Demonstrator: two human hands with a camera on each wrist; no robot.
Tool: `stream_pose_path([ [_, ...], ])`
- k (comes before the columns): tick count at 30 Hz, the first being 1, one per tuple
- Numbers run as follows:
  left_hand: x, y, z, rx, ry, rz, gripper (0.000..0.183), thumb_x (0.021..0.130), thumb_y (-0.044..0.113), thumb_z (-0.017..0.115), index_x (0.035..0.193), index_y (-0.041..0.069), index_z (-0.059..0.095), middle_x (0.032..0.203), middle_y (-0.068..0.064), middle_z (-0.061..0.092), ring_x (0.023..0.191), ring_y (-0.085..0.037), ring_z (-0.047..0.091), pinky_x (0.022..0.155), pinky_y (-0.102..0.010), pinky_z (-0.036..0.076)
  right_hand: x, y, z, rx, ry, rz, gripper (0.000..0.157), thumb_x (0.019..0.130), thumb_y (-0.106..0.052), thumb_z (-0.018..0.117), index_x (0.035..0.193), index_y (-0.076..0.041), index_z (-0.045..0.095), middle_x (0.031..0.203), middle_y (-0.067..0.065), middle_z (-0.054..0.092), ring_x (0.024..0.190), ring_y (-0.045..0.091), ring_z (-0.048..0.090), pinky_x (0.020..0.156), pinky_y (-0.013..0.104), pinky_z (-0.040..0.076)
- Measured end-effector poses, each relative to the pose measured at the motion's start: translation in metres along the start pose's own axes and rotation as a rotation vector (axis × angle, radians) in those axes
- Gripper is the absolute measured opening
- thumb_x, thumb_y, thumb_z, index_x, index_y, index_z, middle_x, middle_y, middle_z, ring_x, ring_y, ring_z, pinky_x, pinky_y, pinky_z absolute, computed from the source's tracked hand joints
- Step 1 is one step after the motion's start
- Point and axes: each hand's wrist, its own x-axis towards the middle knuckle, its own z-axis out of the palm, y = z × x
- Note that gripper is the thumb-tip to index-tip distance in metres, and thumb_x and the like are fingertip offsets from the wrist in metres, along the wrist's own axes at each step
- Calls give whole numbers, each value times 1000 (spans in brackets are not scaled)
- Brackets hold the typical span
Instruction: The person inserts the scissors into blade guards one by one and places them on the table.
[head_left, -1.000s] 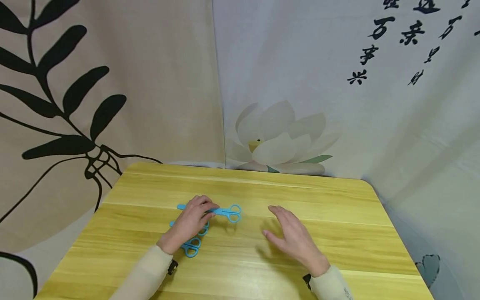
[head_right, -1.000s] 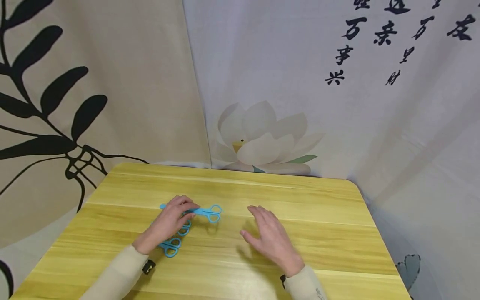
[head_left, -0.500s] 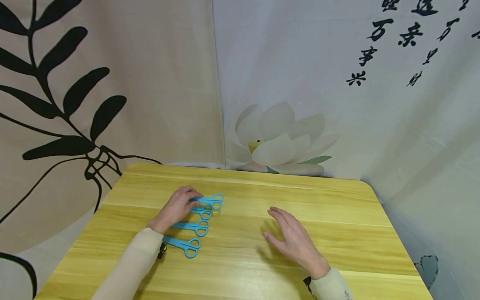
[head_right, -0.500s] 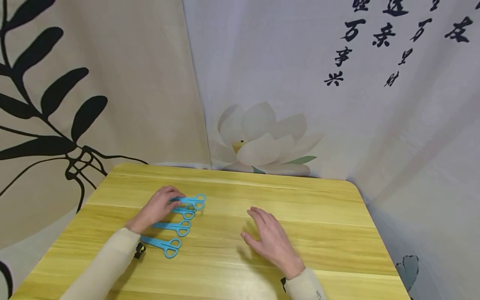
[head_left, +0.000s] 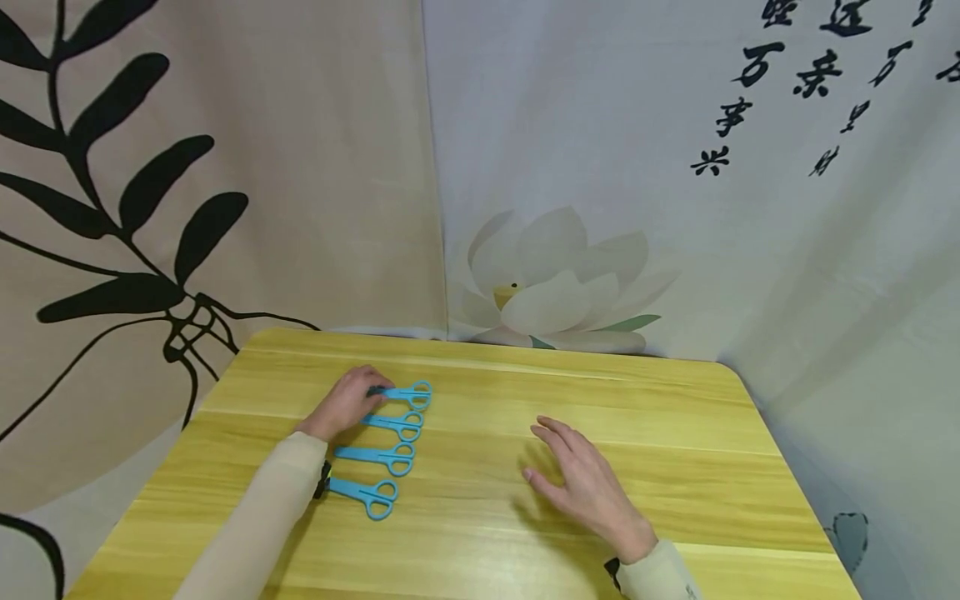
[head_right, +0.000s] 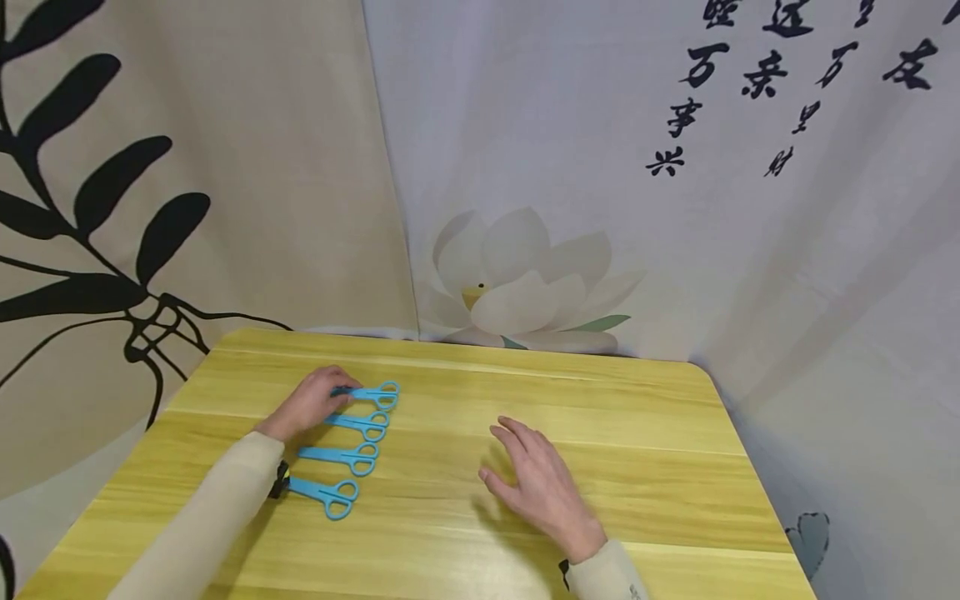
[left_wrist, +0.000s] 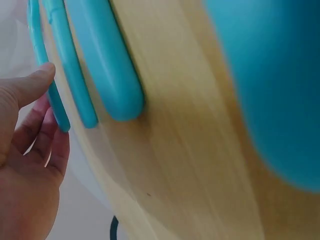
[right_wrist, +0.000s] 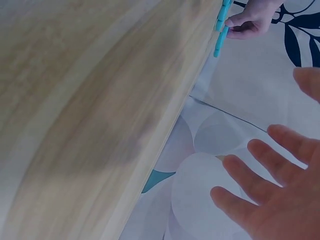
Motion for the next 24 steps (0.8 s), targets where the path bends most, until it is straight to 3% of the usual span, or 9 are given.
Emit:
stream_pose_path([
  [14, 2, -3, -4, -7, -115, -97, 23, 99, 6, 70, 121, 1, 73, 115, -13, 66, 110, -35, 62, 98, -54, 51, -1, -1, -1, -18, -20, 16, 61, 93, -40, 77, 140, -6, 60, 148, 11, 55, 132, 33, 55, 108, 52, 47],
  [24, -21, 12, -25, -18, -52, -60, 50, 102, 22, 69, 143, -4, 56, 141, -26, 53, 126, -45, 54, 104, -62, 46, -9, 14, -12, -35, -16, 67, 70, 93, -41, 77, 148, -4, 54, 153, 12, 51, 139, 36, 49, 112, 56, 42],
])
